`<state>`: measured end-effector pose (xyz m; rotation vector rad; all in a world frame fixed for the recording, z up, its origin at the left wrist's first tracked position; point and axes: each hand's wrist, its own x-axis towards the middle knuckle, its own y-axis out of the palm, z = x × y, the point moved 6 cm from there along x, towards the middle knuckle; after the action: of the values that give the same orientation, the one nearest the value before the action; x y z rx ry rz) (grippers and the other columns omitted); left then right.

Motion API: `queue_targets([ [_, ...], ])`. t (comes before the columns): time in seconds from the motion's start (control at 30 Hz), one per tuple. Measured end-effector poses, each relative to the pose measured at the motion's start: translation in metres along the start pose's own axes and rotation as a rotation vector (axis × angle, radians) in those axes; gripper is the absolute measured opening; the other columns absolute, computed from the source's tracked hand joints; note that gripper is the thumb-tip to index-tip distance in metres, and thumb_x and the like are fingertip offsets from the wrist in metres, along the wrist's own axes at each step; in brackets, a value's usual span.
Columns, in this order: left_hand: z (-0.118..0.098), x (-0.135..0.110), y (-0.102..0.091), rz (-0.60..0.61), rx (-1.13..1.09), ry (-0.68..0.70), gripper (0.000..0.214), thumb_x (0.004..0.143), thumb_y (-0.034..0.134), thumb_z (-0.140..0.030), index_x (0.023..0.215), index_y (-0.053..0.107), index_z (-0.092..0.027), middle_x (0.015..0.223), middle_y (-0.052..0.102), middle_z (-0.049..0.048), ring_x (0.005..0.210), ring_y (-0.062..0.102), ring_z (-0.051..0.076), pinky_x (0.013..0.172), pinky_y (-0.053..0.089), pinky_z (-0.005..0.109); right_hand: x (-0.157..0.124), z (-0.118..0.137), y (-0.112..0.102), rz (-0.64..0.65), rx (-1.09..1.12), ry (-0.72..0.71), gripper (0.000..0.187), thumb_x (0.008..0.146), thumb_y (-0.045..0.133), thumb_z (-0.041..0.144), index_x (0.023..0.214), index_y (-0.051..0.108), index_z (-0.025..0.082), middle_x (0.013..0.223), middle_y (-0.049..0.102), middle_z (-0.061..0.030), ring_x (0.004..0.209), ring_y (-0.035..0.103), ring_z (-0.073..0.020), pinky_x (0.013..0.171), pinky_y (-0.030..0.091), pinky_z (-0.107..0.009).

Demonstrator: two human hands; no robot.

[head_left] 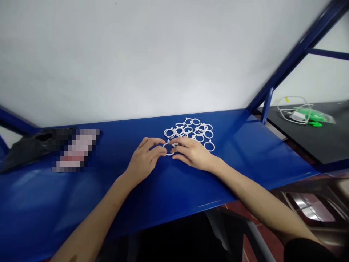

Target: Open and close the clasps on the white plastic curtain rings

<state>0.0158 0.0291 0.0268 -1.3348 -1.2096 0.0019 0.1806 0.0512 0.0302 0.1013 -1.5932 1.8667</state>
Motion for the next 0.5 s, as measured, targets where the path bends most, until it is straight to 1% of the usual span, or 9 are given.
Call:
queue_targets([
  [0.07, -0.004, 0.000, 0.003, 0.026, -0.021, 0.030, 0.016, 0.099, 0.052, -0.013, 0.095, 0.066, -0.020, 0.108, 0.070, 0.0047, 0.098, 0.058, 0.019, 0.091, 0.051, 0.036, 0.000, -0.001, 0.002, -0.002, 0.024, -0.007, 0.026, 0.106, 0.045, 0.032, 0.105, 0.066, 0.017, 0.123, 0.065, -0.0098, 0.108, 0.063, -0.0201, 0.094, 0.054, -0.038],
  [0.17, -0.007, -0.001, 0.012, 0.105, -0.028, 0.036, 0.009, 0.099, 0.055, -0.019, 0.103, 0.064, -0.019, 0.102, 0.072, 0.0037, 0.096, 0.060, 0.019, 0.092, 0.049, 0.036, 0.000, -0.003, 0.003, -0.031, 0.017, -0.001, 0.027, 0.106, 0.044, 0.031, 0.102, 0.067, 0.017, 0.118, 0.067, -0.0096, 0.104, 0.064, -0.0195, 0.090, 0.055, -0.037],
  [0.2, -0.008, -0.002, 0.015, 0.128, -0.018, 0.037, 0.010, 0.099, 0.056, -0.022, 0.103, 0.064, -0.019, 0.100, 0.072, 0.0035, 0.094, 0.060, 0.019, 0.090, 0.049, 0.036, 0.000, -0.004, 0.003, -0.037, -0.002, 0.008, 0.027, 0.106, 0.044, 0.031, 0.104, 0.067, 0.017, 0.118, 0.066, -0.0104, 0.104, 0.064, -0.0198, 0.089, 0.055, -0.036],
  [0.27, -0.007, -0.003, 0.020, 0.154, 0.007, 0.041, 0.012, 0.101, 0.053, -0.024, 0.102, 0.064, -0.019, 0.096, 0.071, 0.0031, 0.090, 0.060, 0.019, 0.087, 0.050, 0.036, 0.000, -0.008, 0.000, -0.055, -0.051, 0.043, 0.028, 0.105, 0.046, 0.034, 0.114, 0.066, 0.017, 0.121, 0.063, -0.0128, 0.105, 0.063, -0.0215, 0.088, 0.055, -0.037],
  [0.33, -0.004, -0.003, 0.022, 0.155, 0.016, 0.028, 0.016, 0.102, 0.049, -0.023, 0.099, 0.064, -0.019, 0.093, 0.071, 0.0028, 0.087, 0.059, 0.019, 0.086, 0.050, 0.035, -0.002, -0.017, -0.006, -0.092, -0.119, 0.116, 0.033, 0.103, 0.051, 0.038, 0.124, 0.063, 0.016, 0.122, 0.061, -0.0150, 0.108, 0.061, -0.0244, 0.091, 0.055, -0.041],
  [0.37, -0.001, -0.003, 0.023, 0.153, 0.012, 0.011, 0.017, 0.103, 0.048, -0.023, 0.099, 0.064, -0.019, 0.092, 0.070, 0.0028, 0.087, 0.059, 0.019, 0.085, 0.050, 0.035, -0.003, -0.024, -0.008, -0.104, -0.159, 0.161, 0.036, 0.101, 0.055, 0.040, 0.125, 0.063, 0.015, 0.122, 0.061, -0.0157, 0.108, 0.060, -0.0263, 0.093, 0.054, -0.044],
  [0.43, 0.004, -0.004, 0.022, 0.147, 0.000, -0.030, 0.016, 0.103, 0.048, -0.023, 0.099, 0.063, -0.019, 0.093, 0.070, 0.0029, 0.088, 0.058, 0.019, 0.085, 0.050, 0.034, -0.007, -0.038, -0.011, -0.090, -0.223, 0.235, 0.034, 0.098, 0.061, 0.040, 0.120, 0.067, 0.015, 0.120, 0.061, -0.0160, 0.109, 0.058, -0.0289, 0.095, 0.052, -0.049],
  [0.5, 0.008, -0.003, 0.019, 0.135, 0.002, -0.064, 0.015, 0.103, 0.048, -0.022, 0.098, 0.062, -0.019, 0.094, 0.069, 0.0028, 0.089, 0.058, 0.019, 0.085, 0.050, 0.034, -0.011, -0.048, -0.009, -0.034, -0.233, 0.260, 0.024, 0.097, 0.062, 0.035, 0.111, 0.071, 0.017, 0.119, 0.062, -0.0144, 0.109, 0.057, -0.0286, 0.097, 0.050, -0.049],
])
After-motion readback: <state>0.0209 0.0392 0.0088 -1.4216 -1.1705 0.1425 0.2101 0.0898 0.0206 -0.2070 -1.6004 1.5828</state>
